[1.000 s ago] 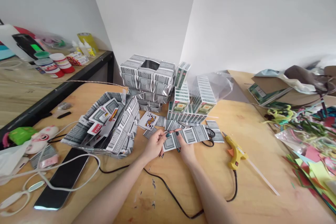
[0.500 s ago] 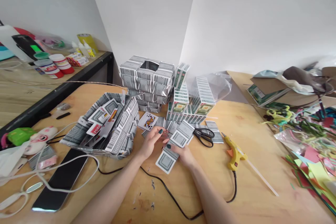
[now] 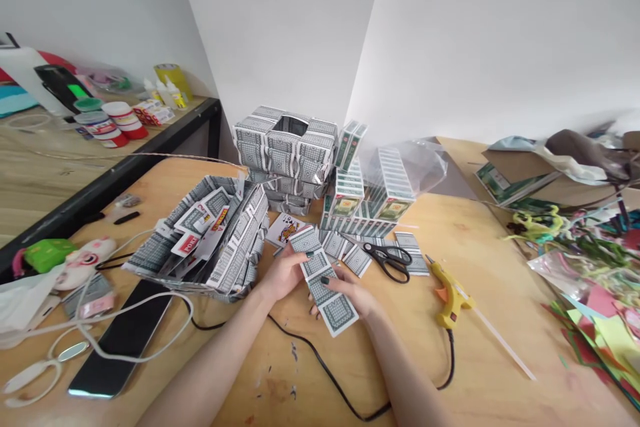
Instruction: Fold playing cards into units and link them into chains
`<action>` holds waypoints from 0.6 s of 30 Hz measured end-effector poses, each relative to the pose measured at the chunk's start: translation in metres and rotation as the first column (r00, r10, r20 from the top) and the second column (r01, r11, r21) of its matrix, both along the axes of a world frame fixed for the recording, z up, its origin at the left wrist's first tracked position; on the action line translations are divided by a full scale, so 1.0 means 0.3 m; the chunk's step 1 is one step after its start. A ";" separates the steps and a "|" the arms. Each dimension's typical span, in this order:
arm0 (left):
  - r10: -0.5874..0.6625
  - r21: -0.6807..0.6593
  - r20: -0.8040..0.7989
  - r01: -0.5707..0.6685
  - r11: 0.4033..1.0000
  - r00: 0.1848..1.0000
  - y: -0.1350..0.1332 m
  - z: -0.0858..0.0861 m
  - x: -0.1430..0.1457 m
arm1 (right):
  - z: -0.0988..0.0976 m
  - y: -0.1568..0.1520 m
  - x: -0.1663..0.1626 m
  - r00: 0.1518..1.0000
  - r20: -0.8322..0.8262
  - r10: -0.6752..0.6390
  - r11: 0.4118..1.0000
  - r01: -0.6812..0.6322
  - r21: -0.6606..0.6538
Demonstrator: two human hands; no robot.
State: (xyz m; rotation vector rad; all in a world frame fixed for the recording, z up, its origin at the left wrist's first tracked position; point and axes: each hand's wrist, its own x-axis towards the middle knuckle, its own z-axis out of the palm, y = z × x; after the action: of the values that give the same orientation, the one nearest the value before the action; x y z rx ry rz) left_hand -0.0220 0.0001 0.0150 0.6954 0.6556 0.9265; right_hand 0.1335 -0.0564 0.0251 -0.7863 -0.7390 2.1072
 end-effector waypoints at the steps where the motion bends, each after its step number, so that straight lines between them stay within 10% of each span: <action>1: 0.043 0.014 0.009 -0.043 0.999 0.999 0.005 0.003 -0.005 | 0.005 0.003 0.003 1.000 0.009 -0.029 1.000 0.029 0.011; 18: 0.236 0.156 -0.164 -0.211 0.965 0.958 0.011 -0.004 -0.004 | -0.052 0.001 -0.026 0.952 0.294 -0.086 0.995 0.071 0.064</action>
State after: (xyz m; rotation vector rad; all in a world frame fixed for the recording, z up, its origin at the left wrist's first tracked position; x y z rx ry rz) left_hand -0.0231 0.0035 0.0139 0.8465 0.8510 1.1343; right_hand 0.1256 -0.0560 0.0094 -1.1001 -0.9018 1.9117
